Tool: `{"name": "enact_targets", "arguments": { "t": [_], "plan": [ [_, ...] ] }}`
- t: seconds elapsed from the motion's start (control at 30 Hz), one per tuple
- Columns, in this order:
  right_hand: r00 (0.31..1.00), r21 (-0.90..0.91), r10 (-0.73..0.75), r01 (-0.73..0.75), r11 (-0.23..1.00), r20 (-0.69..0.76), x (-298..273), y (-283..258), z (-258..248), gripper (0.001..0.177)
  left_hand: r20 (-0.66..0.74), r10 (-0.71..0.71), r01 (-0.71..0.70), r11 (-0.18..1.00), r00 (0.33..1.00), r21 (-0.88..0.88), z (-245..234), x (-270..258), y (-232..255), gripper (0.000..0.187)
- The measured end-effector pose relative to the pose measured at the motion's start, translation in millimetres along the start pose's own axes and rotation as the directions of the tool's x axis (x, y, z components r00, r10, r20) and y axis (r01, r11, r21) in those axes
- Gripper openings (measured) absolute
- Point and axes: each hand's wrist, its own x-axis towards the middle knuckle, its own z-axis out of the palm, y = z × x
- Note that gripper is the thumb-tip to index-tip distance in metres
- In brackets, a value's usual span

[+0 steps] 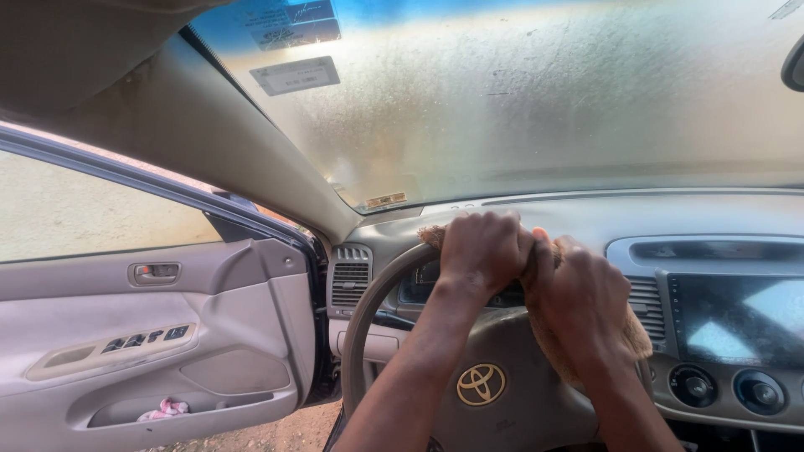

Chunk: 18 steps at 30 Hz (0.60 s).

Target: Cleaning the car dashboard and steering wheel area with a cloth.

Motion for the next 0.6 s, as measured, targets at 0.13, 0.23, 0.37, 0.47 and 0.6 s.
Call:
{"name": "enact_targets", "arguments": {
  "t": [0.13, 0.23, 0.37, 0.47, 0.6],
  "plan": [
    [0.999, -0.009, 0.054, -0.054, 0.999, -0.006, -7, 11, -3, 0.058, 0.014, 0.033, -0.034, 0.999, 0.999, 0.013, 5, -1, 16, 0.032],
    [0.995, -0.023, 0.097, -0.097, 0.995, -0.002, -13, 18, -3, 0.058, -0.074, 0.086, -0.084, 0.996, 0.994, 0.030, 9, -5, 25, 0.031],
    [0.993, -0.004, 0.107, -0.107, 0.994, -0.040, -18, 23, 2, 0.058, -0.096, 0.137, -0.132, 0.990, 0.986, 0.052, 11, -13, 28, 0.032],
    [0.996, -0.024, 0.067, -0.069, 0.997, -0.053, -12, 23, 3, 0.058, -0.176, 0.130, -0.122, 0.991, 0.976, 0.052, 19, -13, 16, 0.033],
    [0.976, -0.062, 0.028, -0.015, 0.998, 0.216, 17, -20, 0, 0.066, -0.196, -0.007, 0.010, 1.000, 0.980, 0.012, 16, -17, -16, 0.041]
  ]
}}
